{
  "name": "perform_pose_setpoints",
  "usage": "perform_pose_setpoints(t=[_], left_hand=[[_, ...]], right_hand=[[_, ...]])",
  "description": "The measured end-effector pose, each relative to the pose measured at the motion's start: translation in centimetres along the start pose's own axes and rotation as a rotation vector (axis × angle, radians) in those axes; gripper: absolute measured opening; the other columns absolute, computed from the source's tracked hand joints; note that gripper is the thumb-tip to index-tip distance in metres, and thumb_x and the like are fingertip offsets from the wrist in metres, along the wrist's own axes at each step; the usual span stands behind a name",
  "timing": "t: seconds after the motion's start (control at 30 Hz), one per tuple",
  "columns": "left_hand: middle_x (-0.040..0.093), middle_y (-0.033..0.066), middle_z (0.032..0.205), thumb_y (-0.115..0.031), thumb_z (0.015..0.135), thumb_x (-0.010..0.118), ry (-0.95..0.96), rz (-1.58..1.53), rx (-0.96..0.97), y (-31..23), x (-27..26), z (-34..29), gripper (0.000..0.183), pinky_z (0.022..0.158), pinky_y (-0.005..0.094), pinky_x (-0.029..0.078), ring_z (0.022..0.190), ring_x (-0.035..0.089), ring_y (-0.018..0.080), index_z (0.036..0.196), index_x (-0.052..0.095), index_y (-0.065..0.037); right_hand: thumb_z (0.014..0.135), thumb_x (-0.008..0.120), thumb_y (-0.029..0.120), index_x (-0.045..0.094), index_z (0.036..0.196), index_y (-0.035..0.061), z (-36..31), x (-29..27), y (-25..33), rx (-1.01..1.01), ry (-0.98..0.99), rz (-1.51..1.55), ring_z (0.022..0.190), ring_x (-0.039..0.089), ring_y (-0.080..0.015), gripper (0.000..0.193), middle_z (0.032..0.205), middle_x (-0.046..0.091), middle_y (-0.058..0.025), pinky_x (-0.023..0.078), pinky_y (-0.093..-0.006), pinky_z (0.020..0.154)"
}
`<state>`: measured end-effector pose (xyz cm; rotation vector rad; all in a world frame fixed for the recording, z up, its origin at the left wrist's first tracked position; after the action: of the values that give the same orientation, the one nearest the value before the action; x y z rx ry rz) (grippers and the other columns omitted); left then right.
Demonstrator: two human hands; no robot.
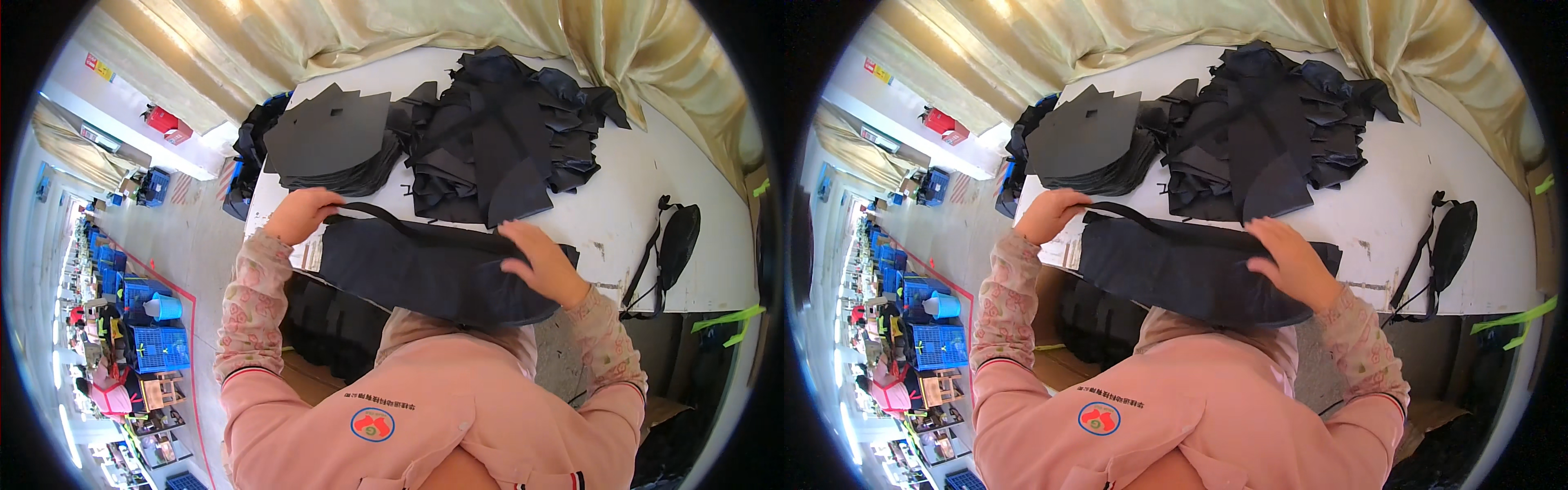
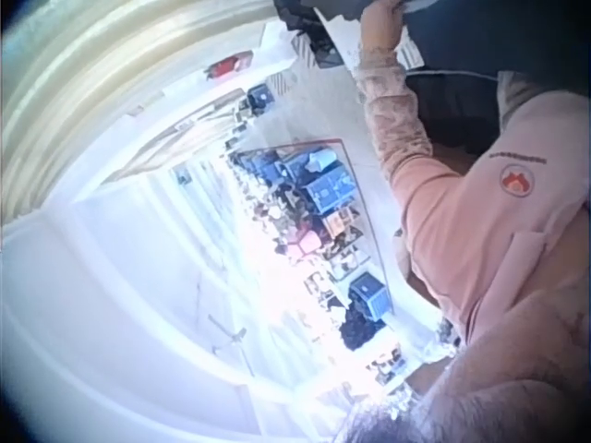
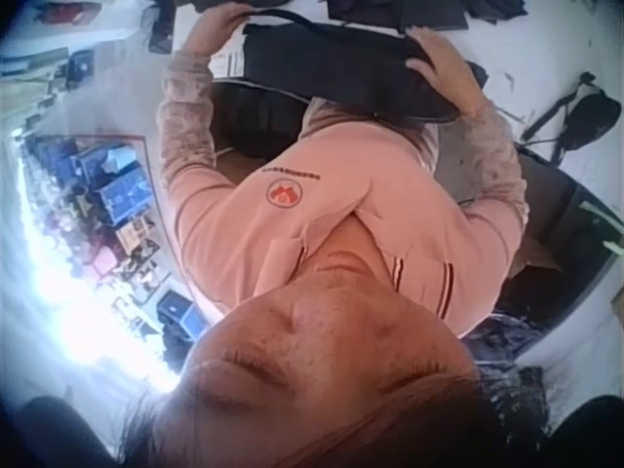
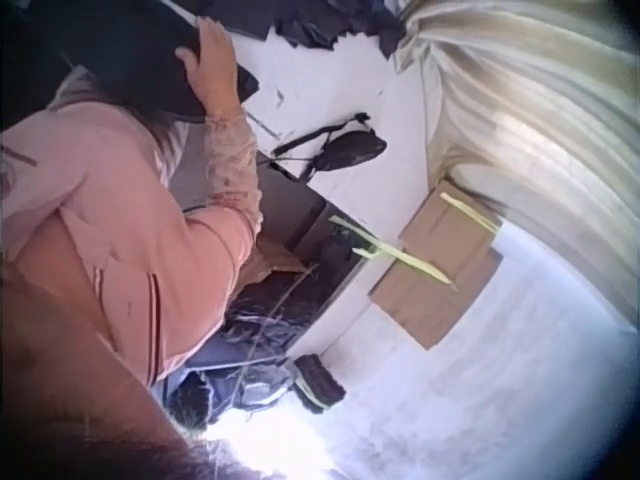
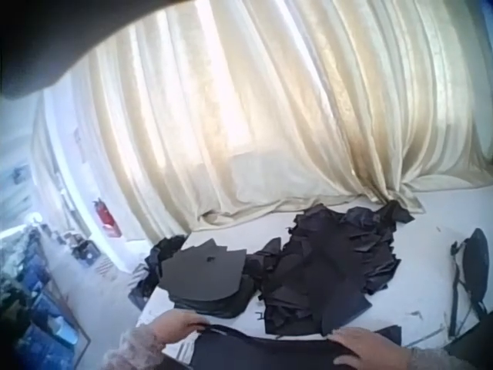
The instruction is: The person is sorting and stacking pre-cut black fabric pieces on a workbench in a factory environment.
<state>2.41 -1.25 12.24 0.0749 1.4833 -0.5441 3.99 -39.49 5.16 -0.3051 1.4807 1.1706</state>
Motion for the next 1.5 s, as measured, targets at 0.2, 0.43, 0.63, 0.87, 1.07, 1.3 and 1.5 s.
perform_pose_setpoints(t=[0.2, 0.43, 0.63, 0.87, 1.07, 1.3, 1.5], left_hand=[[0.063, 0.0029, 0.095, 0.0, 0.073, 0.06, -0.236, 0.23, 0.344, -11.3, -1.3, 3.9, 0.041, 0.084, 0.0358, 0.044, 0.093, 0.059, 0.0223, 0.112, 0.066, -0.012], [0.055, 0.0151, 0.126, -0.022, 0.073, 0.078, -0.658, 0.072, 0.035, -4.5, -2.4, 5.2, 0.062, 0.104, 0.0457, 0.037, 0.119, 0.05, 0.0373, 0.128, 0.053, -0.009], [0.065, 0.0158, 0.116, -0.035, 0.077, 0.077, -0.245, 0.001, -0.382, 7.7, 2.1, 4.1, 0.061, 0.093, 0.0413, 0.048, 0.111, 0.06, 0.0336, 0.128, 0.053, -0.012], [0.068, 0.0175, 0.106, -0.018, 0.086, 0.065, -0.372, -0.042, -0.291, 8.6, 1.4, 3.8, 0.044, 0.084, 0.043, 0.052, 0.095, 0.065, 0.038, 0.128, 0.055, -0.011], [0.068, 0.0235, 0.094, -0.008, 0.089, 0.05, -0.846, -0.05, -0.319, 3.3, -3.5, 1.4, 0.038, 0.072, 0.0416, 0.052, 0.081, 0.068, 0.0382, 0.126, 0.056, -0.001], [0.062, 0.0002, 0.081, -0.004, 0.095, 0.051, -0.599, -0.571, -0.214, -6.1, -2.2, -1.2, 0.03, 0.06, 0.0222, 0.04, 0.07, 0.048, 0.0045, 0.124, 0.058, 0.001], [0.065, 0.0114, 0.107, -0.003, 0.091, 0.055, -0.139, -0.541, 0.021, -9.7, -0.4, -0.6, 0.037, 0.081, 0.0291, 0.047, 0.091, 0.059, 0.0151, 0.129, 0.058, -0.003]], right_hand=[[0.089, 0.067, 0.012, 0.036, 0.144, 0.0027, 10.5, -1.1, 5.9, -0.084, -0.172, 1.01, 0.128, 0.049, -0.0207, 0.063, 0.139, 0.052, -0.0146, 0.043, -0.0336, 0.099], [0.096, 0.056, 0.009, 0.051, 0.128, -0.001, 11.2, 3.3, 4.1, 0.142, -0.176, 1.332, 0.068, 0.059, -0.0103, 0.035, 0.08, 0.064, -0.0059, 0.048, -0.0236, 0.07], [0.097, 0.056, 0.014, 0.061, 0.106, 0.0011, 10.3, 3.8, 3.2, 0.244, -0.126, 1.22, 0.059, 0.053, -0.0049, 0.016, 0.071, 0.059, 0.0, 0.044, -0.0206, 0.055], [0.097, 0.057, 0.017, 0.062, 0.1, 0.0043, 10.9, 4.0, 3.9, 0.252, -0.178, 1.216, 0.057, 0.051, -0.003, 0.014, 0.068, 0.058, 0.0024, 0.041, -0.0189, 0.053], [0.091, 0.063, 0.016, 0.063, 0.095, 0.0026, 11.0, 5.1, 2.0, 0.231, -0.425, 0.769, 0.059, 0.059, -0.0189, 0.014, 0.073, 0.063, -0.0098, 0.045, -0.0288, 0.056], [0.085, 0.067, 0.011, 0.065, 0.095, 0.0013, 11.7, -1.1, 3.3, -0.025, -0.878, 0.566, 0.074, 0.066, -0.0294, 0.014, 0.083, 0.066, -0.0145, 0.049, -0.0309, 0.065], [0.085, 0.068, 0.008, 0.068, 0.097, 0.0029, 11.7, 1.5, 1.4, 0.032, -0.78, 0.954, 0.073, 0.064, -0.0266, 0.014, 0.084, 0.066, -0.0104, 0.049, -0.0317, 0.068]])
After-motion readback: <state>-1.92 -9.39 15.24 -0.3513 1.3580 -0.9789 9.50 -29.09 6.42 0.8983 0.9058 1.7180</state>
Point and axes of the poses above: each hand's wrist, its own z-axis towards the middle knuckle, its own x-axis out of the palm, y = z × x, the point moved 6 cm from there along z, towards the middle knuckle
